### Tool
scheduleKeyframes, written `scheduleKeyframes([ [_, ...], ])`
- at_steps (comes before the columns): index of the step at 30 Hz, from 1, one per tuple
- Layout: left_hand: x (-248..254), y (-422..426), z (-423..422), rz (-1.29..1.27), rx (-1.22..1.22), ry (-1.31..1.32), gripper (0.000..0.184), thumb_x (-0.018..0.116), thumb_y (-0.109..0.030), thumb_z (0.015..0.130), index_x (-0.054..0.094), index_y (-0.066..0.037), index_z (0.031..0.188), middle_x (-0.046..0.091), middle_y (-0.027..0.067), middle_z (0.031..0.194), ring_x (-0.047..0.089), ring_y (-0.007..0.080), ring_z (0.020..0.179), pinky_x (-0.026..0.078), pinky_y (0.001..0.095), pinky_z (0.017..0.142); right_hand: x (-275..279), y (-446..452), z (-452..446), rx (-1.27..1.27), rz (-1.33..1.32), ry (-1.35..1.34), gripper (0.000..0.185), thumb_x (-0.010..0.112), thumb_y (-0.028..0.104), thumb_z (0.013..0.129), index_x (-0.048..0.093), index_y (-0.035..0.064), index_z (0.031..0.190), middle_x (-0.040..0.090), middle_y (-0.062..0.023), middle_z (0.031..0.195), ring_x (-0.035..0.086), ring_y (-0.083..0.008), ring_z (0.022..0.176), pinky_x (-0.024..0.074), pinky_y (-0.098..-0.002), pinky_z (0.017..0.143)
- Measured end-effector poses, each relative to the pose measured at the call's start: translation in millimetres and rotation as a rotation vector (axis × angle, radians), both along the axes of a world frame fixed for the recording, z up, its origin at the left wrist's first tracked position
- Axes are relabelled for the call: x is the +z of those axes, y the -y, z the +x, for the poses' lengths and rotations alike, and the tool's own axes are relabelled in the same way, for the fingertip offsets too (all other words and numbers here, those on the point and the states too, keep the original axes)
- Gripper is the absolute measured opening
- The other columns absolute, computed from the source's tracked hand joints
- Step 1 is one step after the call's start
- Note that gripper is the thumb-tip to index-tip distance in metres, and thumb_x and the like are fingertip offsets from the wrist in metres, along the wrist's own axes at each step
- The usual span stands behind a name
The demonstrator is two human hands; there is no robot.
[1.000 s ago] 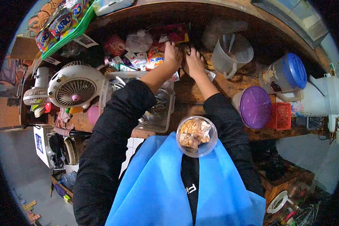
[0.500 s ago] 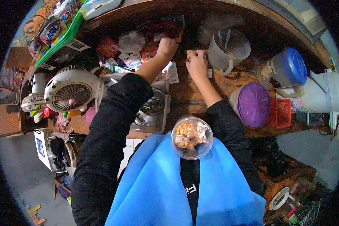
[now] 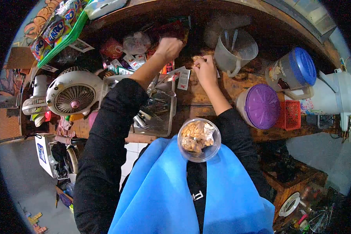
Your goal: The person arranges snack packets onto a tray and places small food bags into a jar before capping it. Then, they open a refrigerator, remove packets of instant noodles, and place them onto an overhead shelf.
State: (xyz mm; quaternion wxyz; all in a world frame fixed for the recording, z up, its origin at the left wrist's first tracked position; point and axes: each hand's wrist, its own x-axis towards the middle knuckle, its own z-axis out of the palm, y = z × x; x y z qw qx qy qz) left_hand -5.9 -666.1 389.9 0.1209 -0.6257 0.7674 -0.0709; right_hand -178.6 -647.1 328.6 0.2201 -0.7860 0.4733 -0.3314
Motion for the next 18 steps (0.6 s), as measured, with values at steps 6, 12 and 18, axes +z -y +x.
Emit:
scheduleKeyframes([
  [6,33.5,-19.8,7.1,-0.333,0.162,-1.421,0.023,0.052,-0.024,0.081,0.059,-0.001,0.079,0.063,0.01,0.077,0.061,0.0263,0.076,0.047,0.0358,0.065,17.8,-23.3,-27.8,0.073,-0.069,0.13,0.017,0.068,0.01,0.066,0.059,0.0053,0.08,0.052,-0.0137,0.097,0.055,-0.0265,0.086,0.045,-0.0324,0.07],
  [12,77.8,-89.9,-14.3,0.395,0.513,-2.702,0.035,0.043,-0.028,0.087,0.046,0.0,0.108,0.054,0.0102,0.103,0.054,0.0238,0.09,0.048,0.0385,0.08,72.5,-70.3,-78.2,0.193,0.624,0.696,0.031,0.066,-0.001,0.07,0.051,0.0005,0.096,0.057,-0.0051,0.09,0.054,-0.009,0.079,0.0438,-0.0201,0.07],
  [18,112.2,-176.6,-67.8,-0.103,-0.047,-2.099,0.03,0.055,-0.018,0.08,0.034,-0.01,0.101,0.045,0.0132,0.11,0.051,0.0178,0.085,0.045,0.0303,0.071,148.6,-127.4,-112.8,0.285,0.404,1.005,0.034,0.062,-0.002,0.072,0.042,0.0037,0.099,0.052,-0.0104,0.096,0.052,-0.0163,0.09,0.0428,-0.0286,0.077],
])
